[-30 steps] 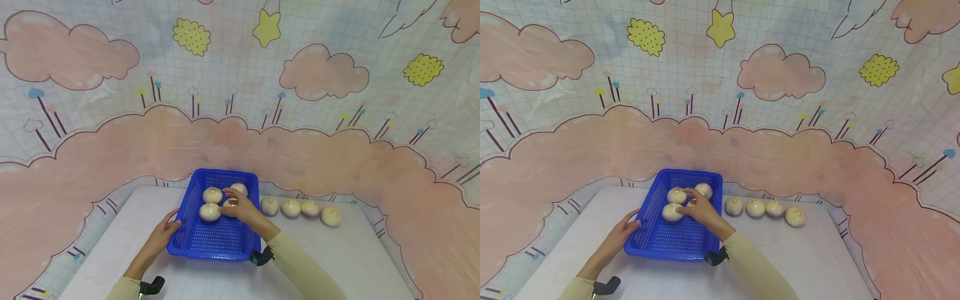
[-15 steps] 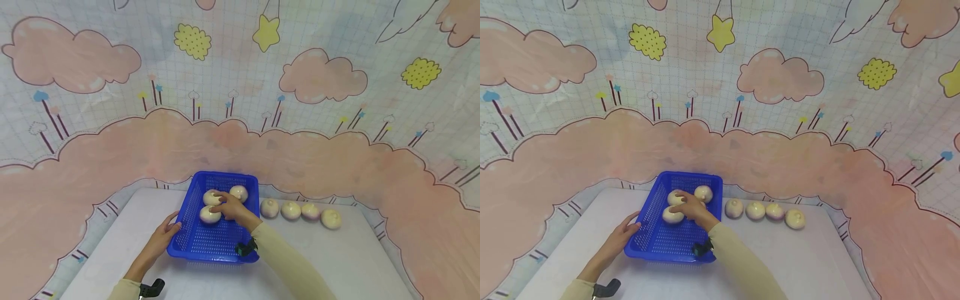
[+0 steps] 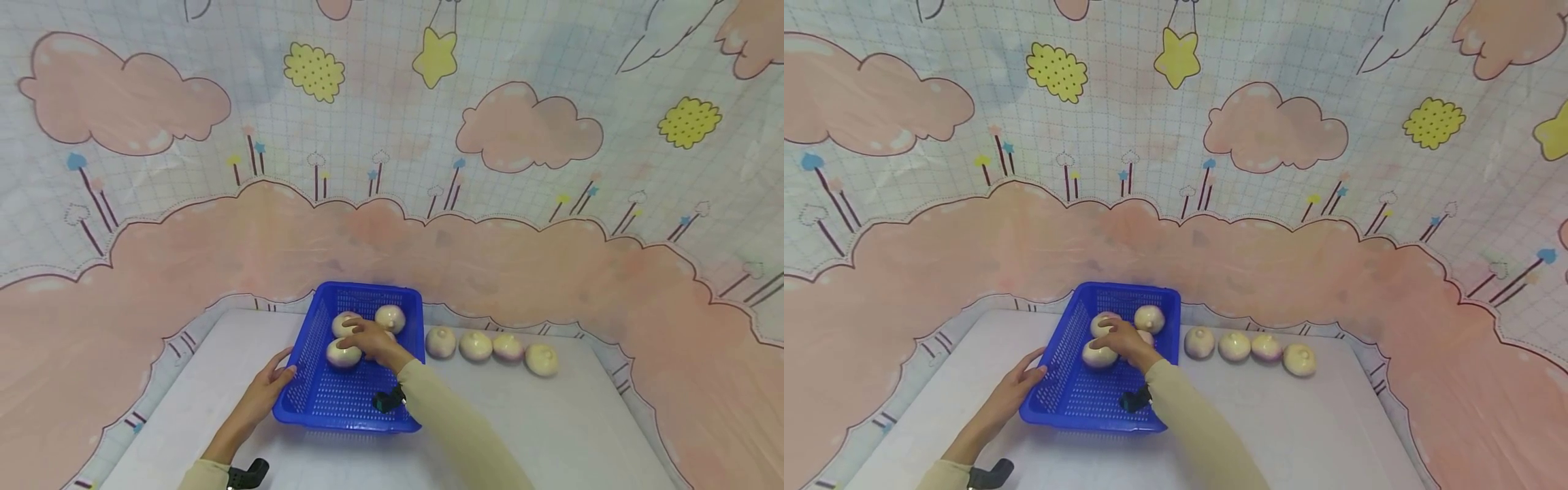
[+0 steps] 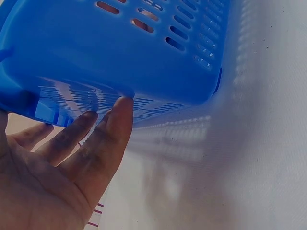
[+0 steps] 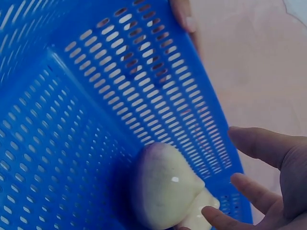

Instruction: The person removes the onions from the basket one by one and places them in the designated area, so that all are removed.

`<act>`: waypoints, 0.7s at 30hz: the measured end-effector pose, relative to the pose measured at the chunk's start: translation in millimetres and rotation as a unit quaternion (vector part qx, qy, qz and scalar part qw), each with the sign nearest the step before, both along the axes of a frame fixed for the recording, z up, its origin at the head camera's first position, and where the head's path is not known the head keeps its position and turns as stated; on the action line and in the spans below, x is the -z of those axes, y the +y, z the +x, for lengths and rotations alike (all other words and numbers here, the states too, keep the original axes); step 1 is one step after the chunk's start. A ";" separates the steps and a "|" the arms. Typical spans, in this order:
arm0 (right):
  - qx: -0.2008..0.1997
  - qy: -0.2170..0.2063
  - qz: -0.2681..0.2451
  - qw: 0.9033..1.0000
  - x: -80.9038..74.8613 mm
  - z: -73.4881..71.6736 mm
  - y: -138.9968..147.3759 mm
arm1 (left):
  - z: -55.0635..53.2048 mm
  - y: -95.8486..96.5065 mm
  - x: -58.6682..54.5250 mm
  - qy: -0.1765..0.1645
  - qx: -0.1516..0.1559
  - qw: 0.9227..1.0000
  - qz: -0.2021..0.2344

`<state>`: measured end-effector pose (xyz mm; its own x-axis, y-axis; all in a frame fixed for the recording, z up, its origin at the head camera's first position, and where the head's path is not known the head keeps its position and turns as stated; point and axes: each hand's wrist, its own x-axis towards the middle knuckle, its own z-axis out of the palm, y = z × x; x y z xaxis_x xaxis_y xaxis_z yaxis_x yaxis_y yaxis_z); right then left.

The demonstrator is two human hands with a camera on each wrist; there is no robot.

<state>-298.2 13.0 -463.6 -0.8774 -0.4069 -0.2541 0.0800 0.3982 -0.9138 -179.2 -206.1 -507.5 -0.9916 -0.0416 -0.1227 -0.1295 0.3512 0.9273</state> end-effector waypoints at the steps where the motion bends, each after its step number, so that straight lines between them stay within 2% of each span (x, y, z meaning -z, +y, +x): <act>1: 0.000 0.002 0.004 1.000 1.7 -0.7 -1.8 | 0.0 -0.3 0.0 0.001 0.000 1.000 0.003; 10: 0.002 0.021 0.033 0.999 13.5 -5.5 -10.8 | -0.8 -1.1 0.6 -0.001 0.003 1.000 0.005; 14: -0.002 0.035 0.031 0.999 16.8 -7.4 -14.7 | -1.3 -0.6 1.2 -0.005 -0.005 1.000 0.002; 21: -0.011 0.063 0.028 0.998 25.7 -5.3 -20.7 | -0.6 -0.3 4.4 -0.001 -0.001 1.000 0.001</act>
<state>-303.5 -7.6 -489.3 -0.8950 -0.4145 -0.1646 -0.0436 0.4485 -0.8927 -179.8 -206.5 -511.9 -0.9913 -0.0439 -0.1244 -0.1319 0.3497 0.9275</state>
